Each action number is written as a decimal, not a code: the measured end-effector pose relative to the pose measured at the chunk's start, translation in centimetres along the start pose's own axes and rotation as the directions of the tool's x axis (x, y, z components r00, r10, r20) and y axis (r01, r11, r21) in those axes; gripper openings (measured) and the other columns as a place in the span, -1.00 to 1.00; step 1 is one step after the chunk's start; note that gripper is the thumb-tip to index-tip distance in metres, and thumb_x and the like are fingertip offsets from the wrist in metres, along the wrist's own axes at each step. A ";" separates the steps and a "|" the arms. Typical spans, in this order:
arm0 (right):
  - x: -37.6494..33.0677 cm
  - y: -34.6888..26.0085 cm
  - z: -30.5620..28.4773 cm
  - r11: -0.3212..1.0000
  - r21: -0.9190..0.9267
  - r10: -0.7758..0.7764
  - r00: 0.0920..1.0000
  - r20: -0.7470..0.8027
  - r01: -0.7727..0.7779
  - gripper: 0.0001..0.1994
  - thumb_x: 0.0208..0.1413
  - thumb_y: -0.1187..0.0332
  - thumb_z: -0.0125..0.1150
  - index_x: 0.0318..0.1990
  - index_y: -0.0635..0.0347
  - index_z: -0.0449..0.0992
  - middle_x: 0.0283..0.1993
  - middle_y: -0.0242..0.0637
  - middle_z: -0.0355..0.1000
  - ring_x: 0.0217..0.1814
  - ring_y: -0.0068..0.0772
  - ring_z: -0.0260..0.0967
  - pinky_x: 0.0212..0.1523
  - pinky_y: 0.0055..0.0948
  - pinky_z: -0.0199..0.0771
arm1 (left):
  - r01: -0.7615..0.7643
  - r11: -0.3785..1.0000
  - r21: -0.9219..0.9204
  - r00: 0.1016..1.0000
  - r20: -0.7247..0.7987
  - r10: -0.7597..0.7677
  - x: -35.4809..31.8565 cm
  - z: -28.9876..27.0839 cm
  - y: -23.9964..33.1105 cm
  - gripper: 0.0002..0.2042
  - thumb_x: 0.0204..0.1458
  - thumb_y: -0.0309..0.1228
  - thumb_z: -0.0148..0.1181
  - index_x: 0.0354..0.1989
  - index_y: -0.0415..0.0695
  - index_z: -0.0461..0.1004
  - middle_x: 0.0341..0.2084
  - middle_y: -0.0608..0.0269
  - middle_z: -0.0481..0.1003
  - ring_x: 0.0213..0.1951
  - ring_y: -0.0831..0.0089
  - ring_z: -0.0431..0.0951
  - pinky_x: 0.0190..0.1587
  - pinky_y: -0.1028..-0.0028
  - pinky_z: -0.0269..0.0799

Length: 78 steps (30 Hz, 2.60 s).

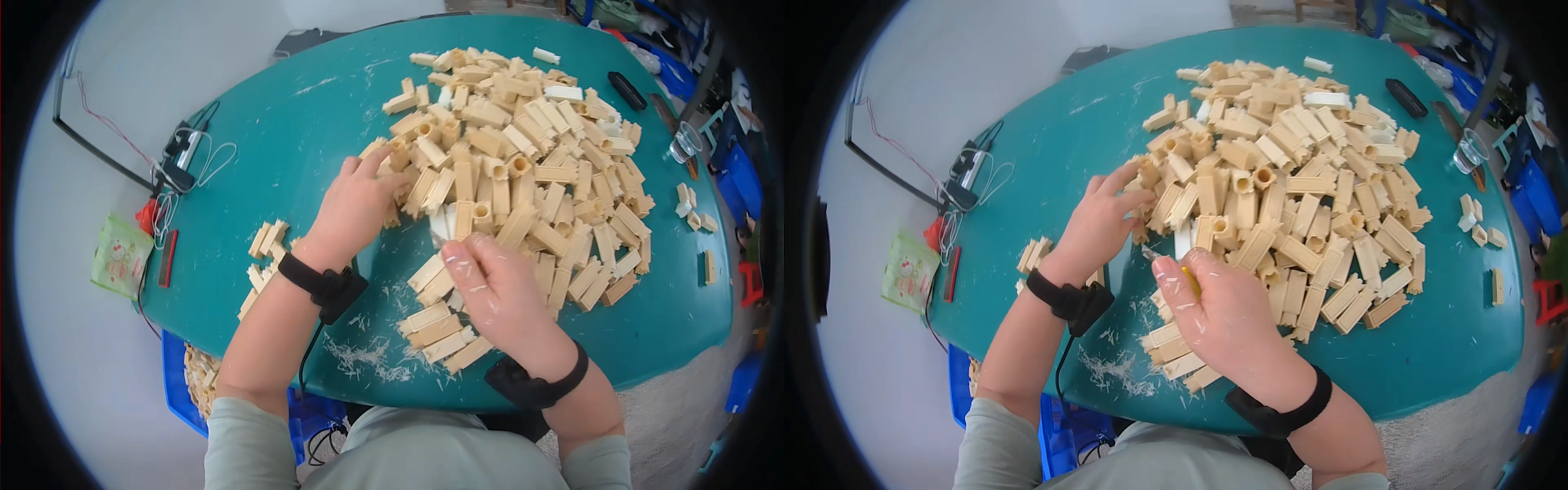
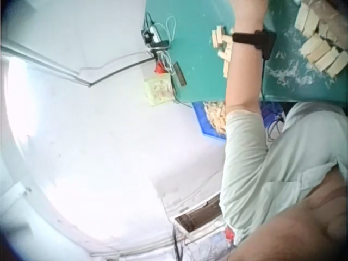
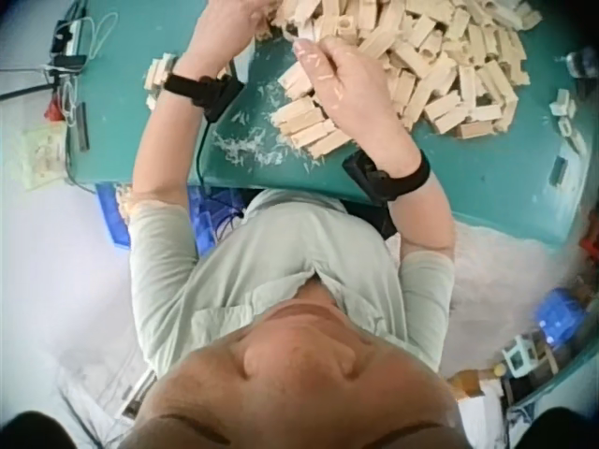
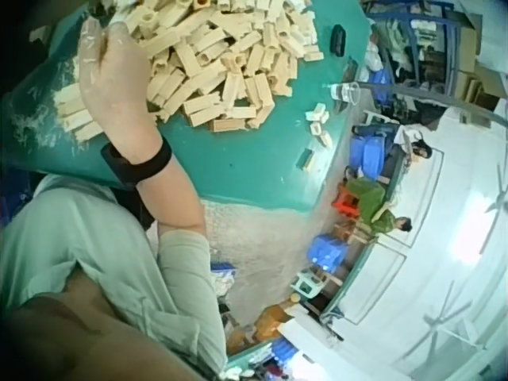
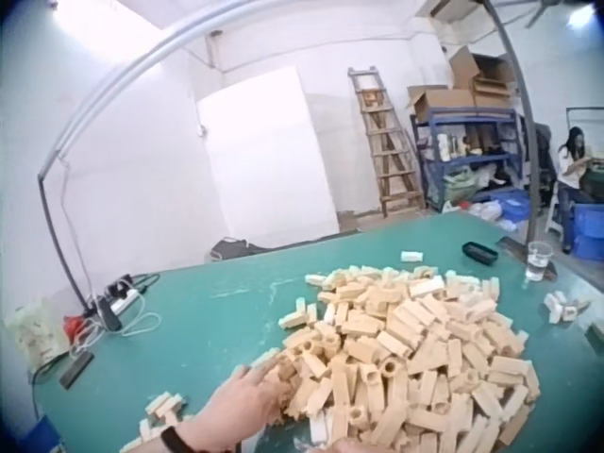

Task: The person uses a yellow utility knife to carve small rectangular wooden blocks on a green table. They hold each block in one hand and carefully shave off edges and corners with the other, creating wood shavings that accumulate on the table. The person repeatedly picks up blocks from a large pile, carves them, and places them back down.

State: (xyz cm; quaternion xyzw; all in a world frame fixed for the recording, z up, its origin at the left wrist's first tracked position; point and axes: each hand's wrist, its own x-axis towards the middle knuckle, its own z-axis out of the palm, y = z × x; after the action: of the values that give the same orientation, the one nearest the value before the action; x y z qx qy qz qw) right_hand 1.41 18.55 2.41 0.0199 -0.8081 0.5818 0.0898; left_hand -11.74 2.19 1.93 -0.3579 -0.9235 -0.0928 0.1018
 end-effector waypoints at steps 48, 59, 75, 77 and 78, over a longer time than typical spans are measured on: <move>0.0 0.1 0.7 0.801 0.538 0.183 0.963 0.199 -0.263 -0.80 0.16 0.31 -0.05 -0.11 0.16 0.28 -0.35 -0.37 0.30 -0.40 -0.65 0.21 -0.46 -0.67 0.24 | 0.069 0.071 -0.995 0.948 0.043 -0.317 -9.1 0.0 4.8 -0.79 -0.05 -0.66 0.07 -0.20 -0.30 0.34 -0.38 0.19 0.44 -0.36 0.52 0.47 -0.31 0.56 0.43; -0.2 -0.7 0.5 0.841 0.429 0.234 0.937 0.261 -0.330 -0.73 0.13 0.24 -0.02 -0.11 0.21 0.29 -0.51 -0.40 0.32 -0.53 -0.71 0.17 -0.48 -0.70 0.18 | 0.020 0.074 -0.997 0.938 -0.007 -0.345 -9.3 0.0 4.4 -0.83 -0.14 -0.66 0.19 -0.31 -0.30 0.46 -0.48 0.24 0.47 -0.43 0.58 0.45 -0.36 0.59 0.38; -0.2 -0.1 0.5 0.762 0.551 0.279 0.941 0.192 -0.339 -0.81 0.14 0.29 -0.03 -0.18 0.18 0.29 -0.53 -0.35 0.34 -0.62 -0.73 0.11 -0.61 -0.74 0.09 | -0.151 0.342 -0.928 0.938 -0.244 -0.247 -8.6 -0.1 4.1 -0.82 -0.22 -0.71 0.18 -0.38 -0.27 0.46 -0.48 0.13 0.48 -0.48 0.41 0.46 -0.45 0.56 0.34; -0.1 0.0 0.7 0.795 0.521 0.259 0.950 0.172 -0.311 -0.81 0.12 0.32 0.01 -0.15 0.15 0.29 -0.50 -0.39 0.35 -0.57 -0.74 0.14 -0.58 -0.74 0.12 | -0.099 0.359 -0.928 0.944 -0.202 -0.262 -9.1 -0.1 4.1 -0.82 -0.23 -0.72 0.18 -0.40 -0.29 0.45 -0.49 0.09 0.47 -0.47 0.38 0.46 -0.44 0.52 0.34; 0.0 -0.2 0.6 0.739 0.579 0.285 0.939 0.194 -0.344 -0.79 0.09 0.37 0.06 -0.13 0.13 0.28 -0.46 -0.43 0.34 -0.50 -0.74 0.21 -0.53 -0.72 0.19 | -0.079 0.296 -0.952 0.930 -0.178 -0.323 -9.3 0.2 4.6 -0.83 -0.24 -0.73 0.16 -0.41 -0.31 0.44 -0.49 0.07 0.47 -0.47 0.36 0.46 -0.43 0.50 0.34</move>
State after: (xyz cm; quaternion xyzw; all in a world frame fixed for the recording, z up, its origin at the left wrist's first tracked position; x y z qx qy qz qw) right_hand 1.36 17.91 2.38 -0.0624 -0.5742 0.8143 -0.0585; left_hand -1.96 -0.39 -0.17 -0.2539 -0.6824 -0.6852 0.0203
